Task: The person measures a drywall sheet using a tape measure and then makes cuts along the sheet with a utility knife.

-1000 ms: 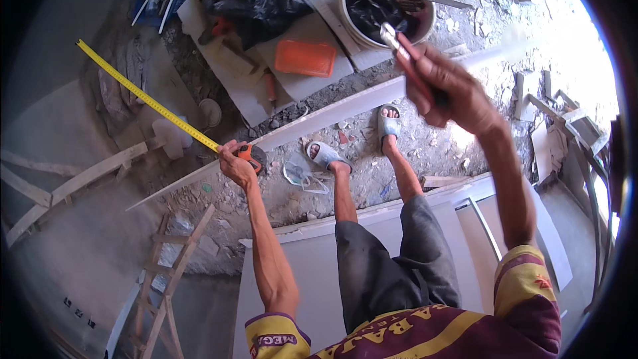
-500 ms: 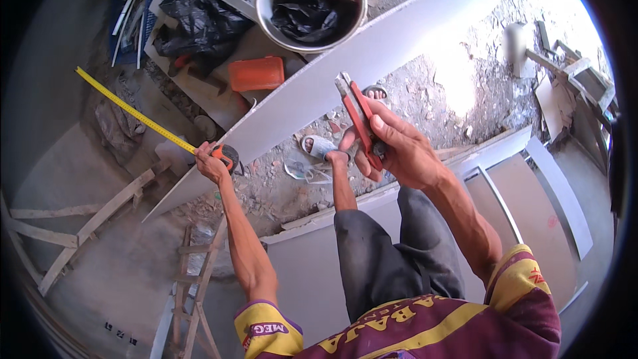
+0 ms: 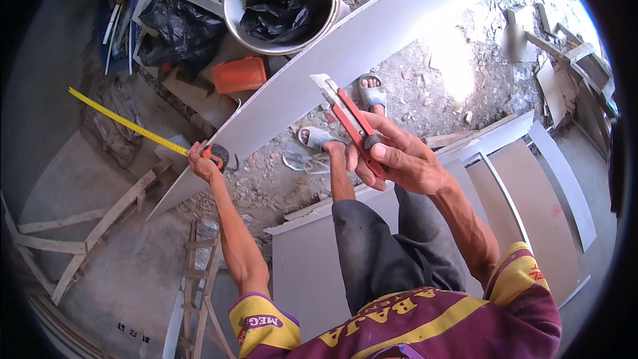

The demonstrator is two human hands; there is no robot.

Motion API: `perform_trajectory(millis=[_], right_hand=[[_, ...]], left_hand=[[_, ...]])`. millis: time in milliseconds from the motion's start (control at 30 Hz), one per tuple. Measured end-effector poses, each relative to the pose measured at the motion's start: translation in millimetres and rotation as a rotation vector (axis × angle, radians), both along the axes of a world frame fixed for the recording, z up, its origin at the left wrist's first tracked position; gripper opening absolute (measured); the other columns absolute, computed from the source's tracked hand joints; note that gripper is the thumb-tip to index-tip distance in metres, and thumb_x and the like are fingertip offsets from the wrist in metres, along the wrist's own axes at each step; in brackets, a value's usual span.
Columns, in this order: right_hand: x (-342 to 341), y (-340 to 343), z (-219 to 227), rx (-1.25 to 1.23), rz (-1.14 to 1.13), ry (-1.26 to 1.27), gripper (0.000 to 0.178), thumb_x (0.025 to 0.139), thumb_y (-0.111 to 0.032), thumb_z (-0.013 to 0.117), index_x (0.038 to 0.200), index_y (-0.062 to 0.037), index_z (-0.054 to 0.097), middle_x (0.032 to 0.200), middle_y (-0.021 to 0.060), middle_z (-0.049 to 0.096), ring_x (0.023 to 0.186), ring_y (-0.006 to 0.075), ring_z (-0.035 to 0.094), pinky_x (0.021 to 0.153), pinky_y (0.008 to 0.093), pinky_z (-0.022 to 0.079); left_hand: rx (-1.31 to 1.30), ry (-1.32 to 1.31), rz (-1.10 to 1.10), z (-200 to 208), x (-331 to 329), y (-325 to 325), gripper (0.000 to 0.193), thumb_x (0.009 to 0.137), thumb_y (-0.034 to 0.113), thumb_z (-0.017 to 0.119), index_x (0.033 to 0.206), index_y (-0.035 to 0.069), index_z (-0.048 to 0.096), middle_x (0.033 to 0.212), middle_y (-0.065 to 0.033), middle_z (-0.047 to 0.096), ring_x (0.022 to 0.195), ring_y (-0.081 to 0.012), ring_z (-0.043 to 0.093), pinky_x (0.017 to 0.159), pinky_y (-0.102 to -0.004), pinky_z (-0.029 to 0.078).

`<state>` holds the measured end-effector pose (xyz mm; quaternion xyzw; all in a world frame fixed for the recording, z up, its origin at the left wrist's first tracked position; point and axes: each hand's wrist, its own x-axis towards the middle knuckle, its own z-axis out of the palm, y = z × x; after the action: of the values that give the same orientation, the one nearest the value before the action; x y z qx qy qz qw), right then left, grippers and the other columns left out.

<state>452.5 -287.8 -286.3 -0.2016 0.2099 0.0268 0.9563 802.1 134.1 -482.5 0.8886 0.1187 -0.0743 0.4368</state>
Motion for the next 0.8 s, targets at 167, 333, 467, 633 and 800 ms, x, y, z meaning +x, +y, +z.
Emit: perform_trajectory(millis=[167,333,467,633,800], right_hand=[[-16.9,-15.7,-0.2,-0.43,0.167,0.151,0.067,0.109,-0.042,0.066,0.157,0.0012,0.047,0.103,0.0065,0.068,0.086,0.0153,0.062,0.088,0.0296,0.048],[-74.9,-9.8,-26.6,-0.64,0.062,0.33,0.034,0.103,-0.024,0.079,0.122,-0.0077,0.056,0.092,0.0001,0.057,0.086,0.0093,0.057,0.075,0.0271,0.048],[-107.8,0.2,-5.0,-0.56,-0.113,0.57,0.031,0.102,-0.014,0.078,0.098,-0.0115,0.048,0.08,-0.0028,0.051,0.069,0.0086,0.052,0.062,0.0261,0.043],[-154.4,29.0,-6.5,-0.666,-0.537,0.764,0.031,0.105,-0.02,0.076,0.093,-0.0107,0.049,0.077,-0.0031,0.051,0.061,0.0068,0.048,0.052,0.0262,0.037],[-175.8,27.3,13.6,-0.605,-0.952,0.821,0.039,0.109,-0.041,0.071,0.116,-0.0035,0.062,0.087,0.0024,0.065,0.059,0.0058,0.052,0.047,0.0242,0.037]], left_hand=[[0.182,-0.255,-0.046,9.1,-16.1,7.4,0.055,0.11,0.032,0.037,0.12,-0.01,0.073,0.125,-0.0204,0.076,0.108,-0.0333,0.073,0.089,-0.043,0.062],[-0.081,-0.248,0.234,57.6,-109.0,-47.2,0.05,0.107,0.032,0.047,0.123,-0.009,0.071,0.118,-0.0184,0.076,0.068,-0.0269,0.071,0.04,-0.0302,0.05],[-0.03,-0.404,0.134,137.2,-206.5,-58.7,0.055,0.117,0.041,0.039,0.129,-0.008,0.062,0.101,-0.0152,0.075,0.07,-0.0209,0.066,0.049,-0.0273,0.051],[-0.186,-0.138,-0.105,225.4,-347.2,-95.9,0.057,0.12,0.043,0.033,0.108,-0.004,0.062,0.086,-0.0135,0.069,0.074,-0.0202,0.065,0.064,-0.0347,0.056],[-0.206,0.395,-0.569,287.4,-415.2,-127.7,0.057,0.119,0.041,0.031,0.106,-0.003,0.065,0.075,-0.0106,0.069,0.07,-0.0195,0.067,0.068,-0.0349,0.055]])
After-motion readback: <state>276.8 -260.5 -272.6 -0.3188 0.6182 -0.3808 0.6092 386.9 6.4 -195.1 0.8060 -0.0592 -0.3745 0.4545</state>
